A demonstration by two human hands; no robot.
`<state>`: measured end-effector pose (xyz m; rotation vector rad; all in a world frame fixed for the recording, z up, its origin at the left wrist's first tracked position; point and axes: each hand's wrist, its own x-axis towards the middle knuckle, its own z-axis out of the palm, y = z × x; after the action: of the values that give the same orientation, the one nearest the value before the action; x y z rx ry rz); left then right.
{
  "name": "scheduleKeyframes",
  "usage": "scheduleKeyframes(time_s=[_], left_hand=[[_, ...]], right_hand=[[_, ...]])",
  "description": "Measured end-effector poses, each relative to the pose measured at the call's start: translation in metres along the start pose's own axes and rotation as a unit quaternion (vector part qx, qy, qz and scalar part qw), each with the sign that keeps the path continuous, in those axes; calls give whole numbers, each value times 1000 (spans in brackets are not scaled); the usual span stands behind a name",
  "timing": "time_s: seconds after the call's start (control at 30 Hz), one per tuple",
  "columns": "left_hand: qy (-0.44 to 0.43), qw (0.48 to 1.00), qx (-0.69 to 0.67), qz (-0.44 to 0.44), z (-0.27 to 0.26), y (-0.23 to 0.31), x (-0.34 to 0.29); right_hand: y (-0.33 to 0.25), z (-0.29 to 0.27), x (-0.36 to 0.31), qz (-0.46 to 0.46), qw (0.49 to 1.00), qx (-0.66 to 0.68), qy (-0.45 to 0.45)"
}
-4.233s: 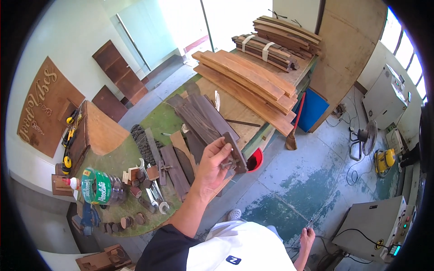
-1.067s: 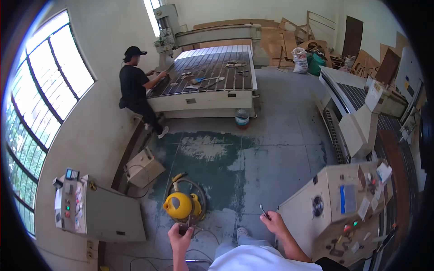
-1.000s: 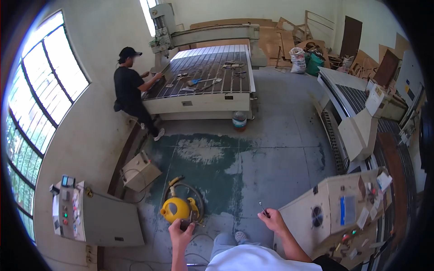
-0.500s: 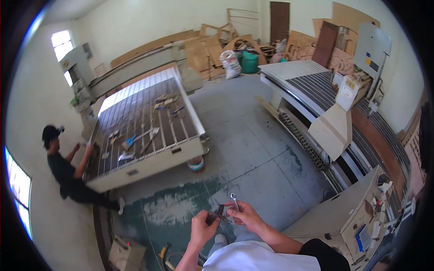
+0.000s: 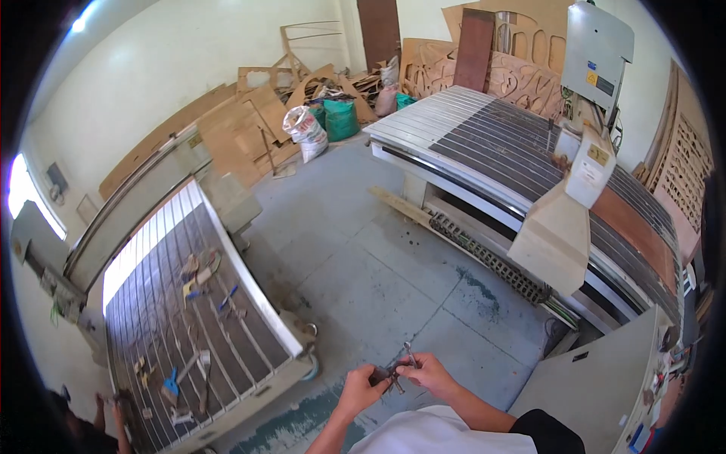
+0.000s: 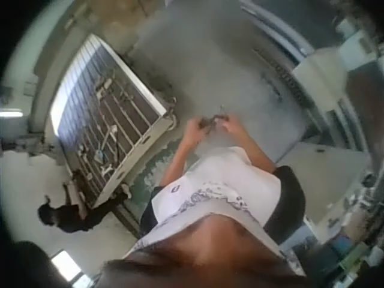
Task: The recorder positions a wooden panel onto a CNC machine bed and uses a wrench to tighten the fastening bolts.
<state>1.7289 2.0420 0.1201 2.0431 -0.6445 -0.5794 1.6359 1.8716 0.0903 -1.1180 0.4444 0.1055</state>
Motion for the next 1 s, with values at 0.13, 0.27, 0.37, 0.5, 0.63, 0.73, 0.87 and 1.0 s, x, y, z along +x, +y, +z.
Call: scheduleKeyframes(time_s=[0.13, 0.27, 0.37, 0.5, 0.63, 0.73, 0.87, 1.0], left_hand=[[-26, 999, -7, 29, -54, 27, 118], [-27, 999, -20, 14, -110, 24, 221], [-7, 999, -26, -33, -147, -14, 296], [61, 991, -76, -90, -185, -94, 396], [87, 965, -201, -145, -245, -126, 508], [102, 965, -183, -156, -289, -113, 594], [140, 960, -181, -162, -344, -106, 697], [155, 948, -202, -193, -400, -124, 790]], right_hand=[[-82, -14, 101, -38, 996, -78, 32], [-148, -22, 202, -54, 995, -54, 60], [-181, -36, 282, -65, 991, -70, 96], [-212, -54, 391, -60, 991, -3, 117], [-238, -70, 512, -28, 985, 65, 157], [-289, -69, 579, -15, 980, 92, 178], [-353, -69, 675, -48, 979, 71, 182], [-386, -74, 784, -42, 971, 149, 185]])
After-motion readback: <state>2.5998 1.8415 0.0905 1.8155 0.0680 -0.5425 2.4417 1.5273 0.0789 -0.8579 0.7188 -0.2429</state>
